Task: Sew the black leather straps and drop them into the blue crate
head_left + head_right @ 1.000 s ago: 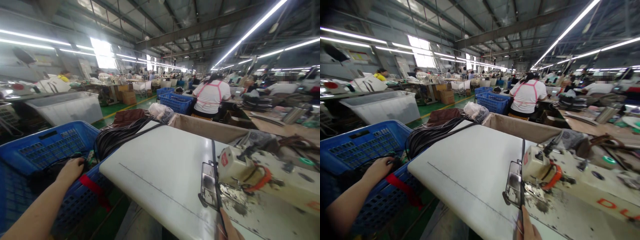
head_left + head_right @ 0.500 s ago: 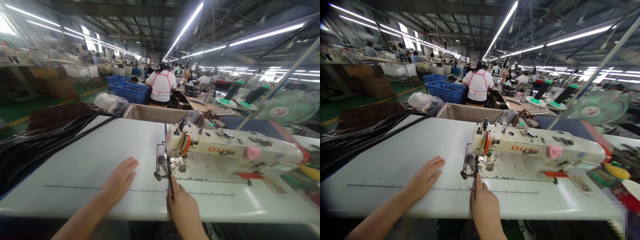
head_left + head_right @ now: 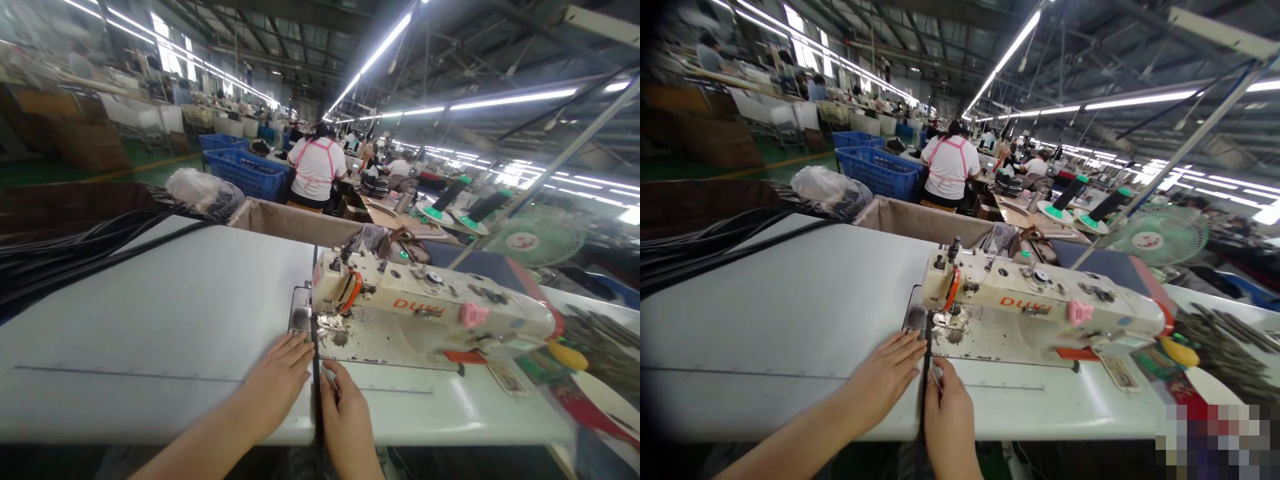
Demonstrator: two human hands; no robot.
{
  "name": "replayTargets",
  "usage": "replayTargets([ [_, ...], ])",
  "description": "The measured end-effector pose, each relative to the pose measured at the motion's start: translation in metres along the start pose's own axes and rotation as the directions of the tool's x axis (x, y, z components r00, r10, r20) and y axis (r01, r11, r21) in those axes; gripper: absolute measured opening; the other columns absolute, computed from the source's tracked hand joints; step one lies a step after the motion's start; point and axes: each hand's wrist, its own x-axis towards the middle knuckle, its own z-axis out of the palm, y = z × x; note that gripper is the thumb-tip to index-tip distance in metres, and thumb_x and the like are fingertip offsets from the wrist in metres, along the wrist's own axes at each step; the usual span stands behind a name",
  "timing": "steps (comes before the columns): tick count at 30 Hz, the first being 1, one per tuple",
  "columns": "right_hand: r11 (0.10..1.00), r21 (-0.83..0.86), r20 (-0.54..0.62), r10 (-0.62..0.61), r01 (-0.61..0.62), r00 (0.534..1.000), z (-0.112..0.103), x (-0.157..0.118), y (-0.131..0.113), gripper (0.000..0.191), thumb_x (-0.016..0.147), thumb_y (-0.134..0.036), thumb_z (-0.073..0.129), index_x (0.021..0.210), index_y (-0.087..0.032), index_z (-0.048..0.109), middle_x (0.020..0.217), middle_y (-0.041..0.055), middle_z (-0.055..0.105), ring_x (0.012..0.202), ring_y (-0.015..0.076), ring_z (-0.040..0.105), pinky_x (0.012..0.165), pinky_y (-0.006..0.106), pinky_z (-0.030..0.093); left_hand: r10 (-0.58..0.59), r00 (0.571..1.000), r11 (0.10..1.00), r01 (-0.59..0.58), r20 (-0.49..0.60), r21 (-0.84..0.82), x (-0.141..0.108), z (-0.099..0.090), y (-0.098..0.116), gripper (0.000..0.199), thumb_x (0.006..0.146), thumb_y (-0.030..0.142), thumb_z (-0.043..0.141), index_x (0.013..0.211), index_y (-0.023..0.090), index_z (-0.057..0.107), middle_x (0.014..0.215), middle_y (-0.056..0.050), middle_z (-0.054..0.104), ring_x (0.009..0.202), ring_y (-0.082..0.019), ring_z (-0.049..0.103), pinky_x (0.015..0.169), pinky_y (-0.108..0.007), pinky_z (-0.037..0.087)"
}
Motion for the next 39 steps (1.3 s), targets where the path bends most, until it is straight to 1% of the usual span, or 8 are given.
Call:
replayTargets([
  [5, 0.990, 0.142, -0.033, 0.014, -0.009, 0.999, -0.004, 0.005, -0.003, 0.034, 0.097, -0.044, 0.051, 0.104, -0.020, 0.074, 0.080, 0.0050, 0.077, 0.069, 0.0203, 0.070, 0.068, 0.026, 0.055, 0.003, 0.996, 0.996, -0.011, 0.094, 0.086, 0.002, -0.003, 0.004, 0.075, 0.099, 0.055, 0.056, 0.156, 0.009, 0.042, 0.164, -0.016, 0.043, 0.154, -0.031, 0.038, 0.126, -0.049, 0.033],
  [8, 0.988, 0.155, -0.038, 0.009, -0.003, 0.999, -0.006, 0.005, -0.003, 0.033, 0.096, -0.046, 0.052, 0.096, -0.021, 0.074, 0.073, 0.0028, 0.074, 0.063, 0.0190, 0.066, 0.063, 0.025, 0.053, 0.001, 0.991, 0.997, -0.011, 0.130, 0.076, 0.003, -0.004, 0.005, 0.080, 0.101, 0.062, 0.049, 0.159, 0.008, 0.038, 0.166, -0.017, 0.039, 0.157, -0.031, 0.032, 0.128, -0.050, 0.028],
  [12, 0.988, 0.151, -0.032, 0.018, -0.013, 0.999, -0.006, 0.004, 0.000, 0.038, 0.098, -0.052, 0.051, 0.091, -0.022, 0.073, 0.073, 0.0020, 0.073, 0.062, 0.0187, 0.064, 0.063, 0.026, 0.051, -0.020, 0.989, 0.998, 0.012, 0.147, 0.054, 0.003, -0.005, 0.005, 0.081, 0.101, 0.065, 0.044, 0.161, 0.010, 0.036, 0.167, -0.016, 0.036, 0.158, -0.031, 0.028, 0.130, -0.049, 0.024],
  [18, 0.988, 0.154, -0.119, 0.048, -0.029, 0.992, 0.002, 0.002, -0.002, 0.052, 0.099, -0.065, 0.046, 0.088, -0.021, 0.071, 0.073, 0.0022, 0.072, 0.064, 0.0192, 0.063, 0.064, 0.027, 0.050, -0.015, 0.992, 0.999, 0.010, 0.125, 0.042, 0.002, -0.003, 0.005, 0.079, 0.102, 0.063, 0.043, 0.161, 0.010, 0.036, 0.168, -0.015, 0.034, 0.160, -0.029, 0.024, 0.131, -0.048, 0.023],
  [22, 0.986, 0.164, -0.119, 0.035, -0.015, 0.992, 0.003, 0.002, -0.002, 0.055, 0.098, -0.069, 0.044, 0.089, -0.021, 0.070, 0.077, 0.0034, 0.073, 0.070, 0.0204, 0.066, 0.067, 0.026, 0.051, -0.032, 0.989, 0.999, 0.026, 0.147, 0.043, 0.003, -0.006, 0.006, 0.081, 0.101, 0.065, 0.045, 0.160, 0.010, 0.039, 0.168, -0.015, 0.034, 0.159, -0.030, 0.026, 0.131, -0.047, 0.024],
  [32, 0.983, 0.185, -0.095, 0.041, -0.023, 0.995, -0.002, 0.003, -0.004, 0.048, 0.099, -0.062, 0.049, 0.087, -0.021, 0.071, 0.079, 0.0037, 0.074, 0.074, 0.0204, 0.068, 0.071, 0.026, 0.052, -0.030, 0.990, 0.999, 0.025, 0.139, 0.038, 0.003, -0.006, 0.007, 0.079, 0.101, 0.062, 0.048, 0.159, 0.009, 0.039, 0.167, -0.017, 0.035, 0.159, -0.031, 0.027, 0.131, -0.048, 0.023],
  [36, 0.985, 0.170, -0.037, 0.014, -0.008, 0.999, -0.006, 0.006, -0.004, 0.043, 0.097, -0.057, 0.051, 0.085, -0.021, 0.071, 0.076, 0.0033, 0.073, 0.070, 0.0199, 0.067, 0.066, 0.025, 0.052, -0.028, 0.985, 0.998, 0.018, 0.168, 0.062, 0.003, -0.008, 0.007, 0.079, 0.101, 0.061, 0.049, 0.158, 0.008, 0.041, 0.167, -0.018, 0.035, 0.159, -0.032, 0.027, 0.131, -0.049, 0.023],
  [39, 0.989, 0.151, -0.030, 0.003, 0.002, 1.000, -0.007, 0.006, -0.004, 0.040, 0.097, -0.053, 0.050, 0.085, -0.021, 0.070, 0.075, 0.0028, 0.072, 0.065, 0.0187, 0.064, 0.063, 0.025, 0.050, -0.027, 0.988, 0.998, 0.017, 0.150, 0.063, 0.002, -0.005, 0.007, 0.077, 0.101, 0.060, 0.048, 0.160, 0.010, 0.038, 0.168, -0.016, 0.034, 0.160, -0.031, 0.023, 0.131, -0.049, 0.022],
])
